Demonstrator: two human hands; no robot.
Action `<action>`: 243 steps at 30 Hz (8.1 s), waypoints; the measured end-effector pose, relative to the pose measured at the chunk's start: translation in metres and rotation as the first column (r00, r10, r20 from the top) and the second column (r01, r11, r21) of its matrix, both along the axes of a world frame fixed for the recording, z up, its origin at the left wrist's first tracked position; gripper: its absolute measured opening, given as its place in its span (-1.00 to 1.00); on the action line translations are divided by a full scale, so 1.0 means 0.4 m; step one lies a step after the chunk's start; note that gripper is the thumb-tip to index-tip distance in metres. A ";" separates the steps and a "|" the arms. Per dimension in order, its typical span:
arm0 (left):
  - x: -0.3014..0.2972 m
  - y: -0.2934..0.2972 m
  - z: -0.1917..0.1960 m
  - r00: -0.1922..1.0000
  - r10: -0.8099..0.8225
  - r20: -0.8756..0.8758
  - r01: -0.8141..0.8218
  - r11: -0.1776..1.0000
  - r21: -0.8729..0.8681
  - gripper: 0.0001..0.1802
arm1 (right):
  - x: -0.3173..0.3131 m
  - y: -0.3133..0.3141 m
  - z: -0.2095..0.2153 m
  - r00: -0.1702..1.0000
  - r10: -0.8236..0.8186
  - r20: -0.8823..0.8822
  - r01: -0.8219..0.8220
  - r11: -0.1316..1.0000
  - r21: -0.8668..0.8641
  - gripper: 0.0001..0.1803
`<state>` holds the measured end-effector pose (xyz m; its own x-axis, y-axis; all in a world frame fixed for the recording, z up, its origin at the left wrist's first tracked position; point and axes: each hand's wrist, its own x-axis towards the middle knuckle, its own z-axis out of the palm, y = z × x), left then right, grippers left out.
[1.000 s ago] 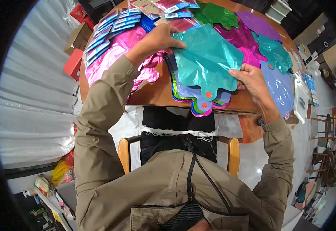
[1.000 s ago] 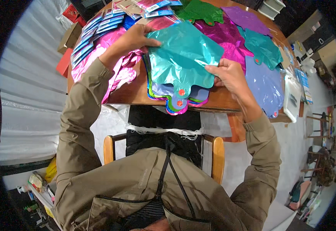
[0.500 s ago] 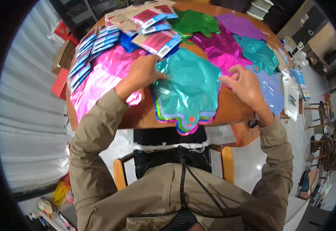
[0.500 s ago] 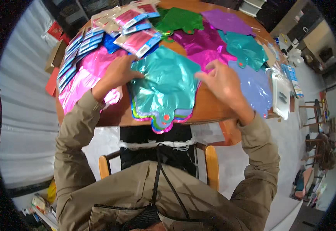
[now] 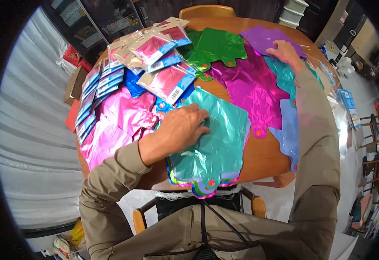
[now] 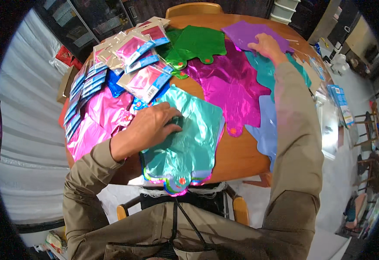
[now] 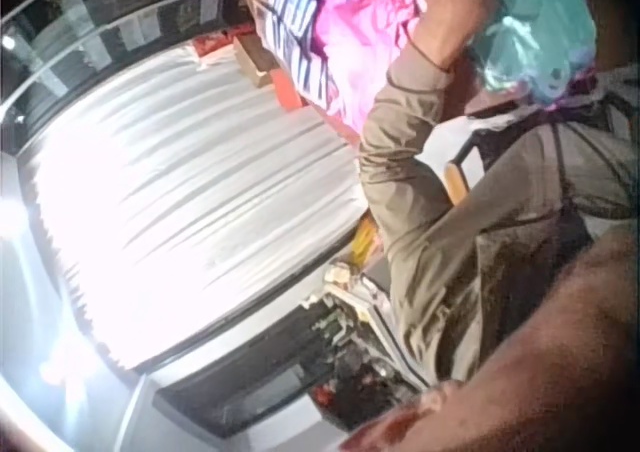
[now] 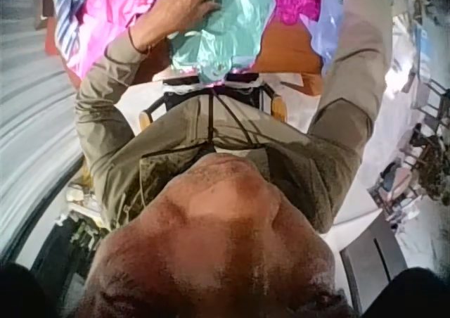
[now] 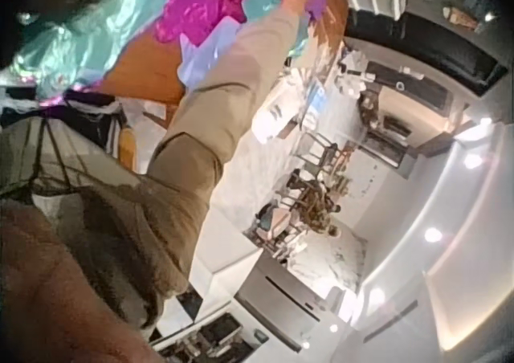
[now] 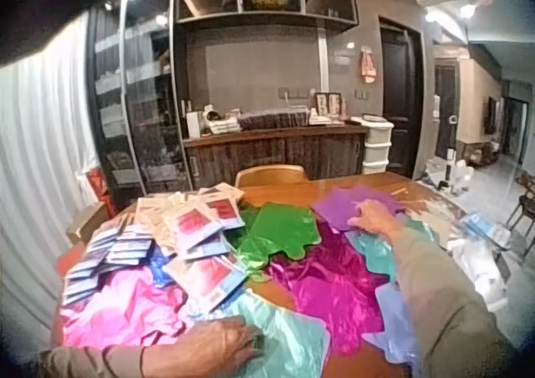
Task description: Folding star-shaped foil balloons and placing them into individual retail packages with cardboard headers.
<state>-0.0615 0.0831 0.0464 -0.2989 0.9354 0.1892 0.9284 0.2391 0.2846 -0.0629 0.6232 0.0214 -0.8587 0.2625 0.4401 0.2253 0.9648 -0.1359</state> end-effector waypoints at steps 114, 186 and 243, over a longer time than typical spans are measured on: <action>0.139 -0.282 0.068 0.391 -0.001 0.921 -0.570 0.785 0.243 -0.73 | 0.607 -0.913 0.139 0.984 -0.007 -0.178 -0.153 0.482 -0.862 -0.66; 0.341 -0.223 -0.073 0.826 0.139 0.546 -0.452 0.743 0.494 -0.88 | 0.705 -1.087 -0.075 0.925 0.261 -0.277 -0.256 0.965 0.053 -0.64; 0.300 -0.239 -0.170 0.986 -0.033 0.161 -0.065 0.822 0.566 -0.91 | 0.693 -1.132 -0.065 0.840 0.521 -0.153 -0.512 0.854 0.095 -0.74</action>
